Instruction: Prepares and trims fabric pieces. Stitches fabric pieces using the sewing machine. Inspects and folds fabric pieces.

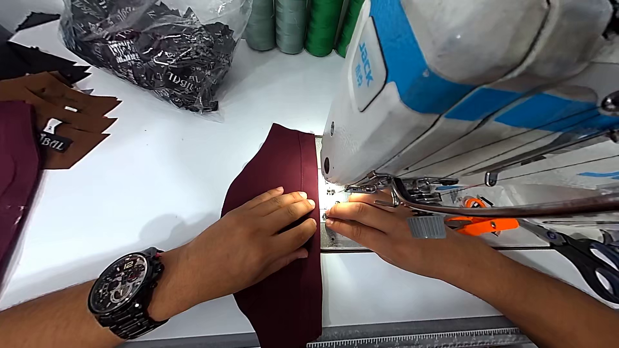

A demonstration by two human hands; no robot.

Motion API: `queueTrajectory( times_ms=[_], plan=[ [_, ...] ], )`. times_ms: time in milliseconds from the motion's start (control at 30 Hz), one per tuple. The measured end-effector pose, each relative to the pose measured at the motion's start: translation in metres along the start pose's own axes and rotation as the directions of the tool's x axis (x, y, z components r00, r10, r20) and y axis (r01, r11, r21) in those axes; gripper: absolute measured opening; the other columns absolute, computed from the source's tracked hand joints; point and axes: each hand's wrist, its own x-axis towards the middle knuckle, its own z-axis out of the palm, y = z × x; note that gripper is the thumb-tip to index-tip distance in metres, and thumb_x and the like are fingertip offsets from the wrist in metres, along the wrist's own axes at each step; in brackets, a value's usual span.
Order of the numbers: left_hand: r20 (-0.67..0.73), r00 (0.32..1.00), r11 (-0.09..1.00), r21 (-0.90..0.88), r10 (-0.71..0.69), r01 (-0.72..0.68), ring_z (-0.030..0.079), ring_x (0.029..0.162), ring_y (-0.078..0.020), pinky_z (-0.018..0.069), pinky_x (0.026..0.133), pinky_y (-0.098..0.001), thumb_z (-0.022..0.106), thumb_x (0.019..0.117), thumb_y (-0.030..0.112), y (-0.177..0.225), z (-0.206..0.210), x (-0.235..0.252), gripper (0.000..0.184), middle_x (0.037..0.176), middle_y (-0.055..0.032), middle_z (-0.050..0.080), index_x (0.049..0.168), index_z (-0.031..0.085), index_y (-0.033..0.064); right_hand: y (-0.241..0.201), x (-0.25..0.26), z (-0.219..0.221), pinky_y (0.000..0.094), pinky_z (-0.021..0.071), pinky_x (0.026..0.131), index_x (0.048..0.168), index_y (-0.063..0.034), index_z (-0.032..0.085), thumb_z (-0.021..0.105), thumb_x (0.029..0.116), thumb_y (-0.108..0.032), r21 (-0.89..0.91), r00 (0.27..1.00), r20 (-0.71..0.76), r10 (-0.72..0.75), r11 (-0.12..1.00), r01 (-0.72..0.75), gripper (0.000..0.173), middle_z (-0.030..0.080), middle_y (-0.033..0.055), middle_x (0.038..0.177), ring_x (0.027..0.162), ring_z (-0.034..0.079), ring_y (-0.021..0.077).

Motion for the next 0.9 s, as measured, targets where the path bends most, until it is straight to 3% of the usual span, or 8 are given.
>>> queueTrajectory(
  times_ms=[267, 567, 633, 733, 800, 900],
  plan=[
    [0.01, 1.0, 1.0, -0.002, -0.008, 0.008, 0.056, 0.135, -0.0233, 0.0445, 0.115, -0.0422, 0.05, 0.1063, 0.036, 0.0, 0.0, -0.001, 0.035, 0.132, -0.0074, 0.067, 0.121, 0.074, 0.0155, -0.001, 0.002, 0.0, 0.0347, 0.0536, 0.095, 0.127, -0.0179, 0.071, 0.053, 0.1045, -0.015, -0.045, 1.0, -0.007, -0.011, 0.999, 0.011, 0.029, 0.07, 0.0, 0.129, 0.12, 0.064, 0.0176],
    [0.011, 1.0, 1.0, 0.022, 0.011, -0.011, 0.057, 0.134, -0.0227, 0.0446, 0.115, -0.0423, 0.049, 0.1071, 0.033, 0.002, 0.0, 0.0, 0.037, 0.13, -0.0024, 0.07, 0.122, 0.075, 0.0128, 0.001, -0.001, -0.002, 0.0362, 0.0527, 0.099, 0.126, -0.0182, 0.07, 0.053, 0.1041, -0.014, -0.008, 1.0, -0.011, -0.01, 1.0, 0.01, 0.028, 0.069, 0.0022, 0.128, 0.121, 0.064, 0.0193],
    [0.017, 1.0, 1.0, 0.026, 0.009, -0.009, 0.059, 0.133, -0.0222, 0.0454, 0.114, -0.0421, 0.048, 0.1075, 0.033, 0.002, 0.0, 0.0, 0.036, 0.129, -0.001, 0.071, 0.121, 0.076, 0.0138, 0.003, -0.003, -0.002, 0.0348, 0.0557, 0.091, 0.116, -0.0181, 0.072, 0.054, 0.1015, -0.015, 0.024, 1.0, -0.028, 0.004, 1.0, -0.003, 0.023, 0.071, 0.0024, 0.117, 0.112, 0.067, 0.0179],
    [0.02, 1.0, 1.0, 0.024, -0.001, 0.001, 0.058, 0.133, -0.0221, 0.0442, 0.115, -0.0427, 0.047, 0.1071, 0.033, 0.002, -0.001, -0.001, 0.037, 0.129, -0.0001, 0.071, 0.119, 0.077, 0.0151, 0.007, -0.005, -0.001, 0.0332, 0.0569, 0.084, 0.119, -0.0198, 0.073, 0.054, 0.1016, -0.017, 0.051, 1.0, -0.008, 0.028, 0.998, -0.028, 0.026, 0.071, 0.0032, 0.117, 0.108, 0.068, 0.0169],
    [0.021, 1.0, 1.0, 0.019, -0.001, 0.001, 0.057, 0.135, -0.0214, 0.0401, 0.119, -0.0435, 0.048, 0.1072, 0.033, 0.002, -0.002, -0.001, 0.037, 0.129, -0.0002, 0.071, 0.12, 0.077, 0.0146, 0.01, -0.005, 0.001, 0.0318, 0.0556, 0.087, 0.127, -0.0215, 0.071, 0.051, 0.103, -0.018, 0.047, 0.999, 0.013, 0.04, 0.998, -0.041, 0.031, 0.07, 0.0027, 0.124, 0.111, 0.067, 0.0156],
    [0.017, 1.0, 1.0, 0.011, 0.019, -0.019, 0.06, 0.13, -0.0177, 0.0433, 0.115, -0.0334, 0.048, 0.1071, 0.032, 0.001, -0.002, -0.001, 0.036, 0.127, -0.0011, 0.071, 0.12, 0.076, 0.0128, 0.011, -0.004, 0.0, 0.032, 0.0542, 0.096, 0.127, -0.0192, 0.072, 0.052, 0.1023, -0.016, 0.054, 1.0, 0.008, 0.023, 0.998, -0.023, 0.032, 0.071, 0.0016, 0.128, 0.119, 0.066, 0.0153]
  ],
)
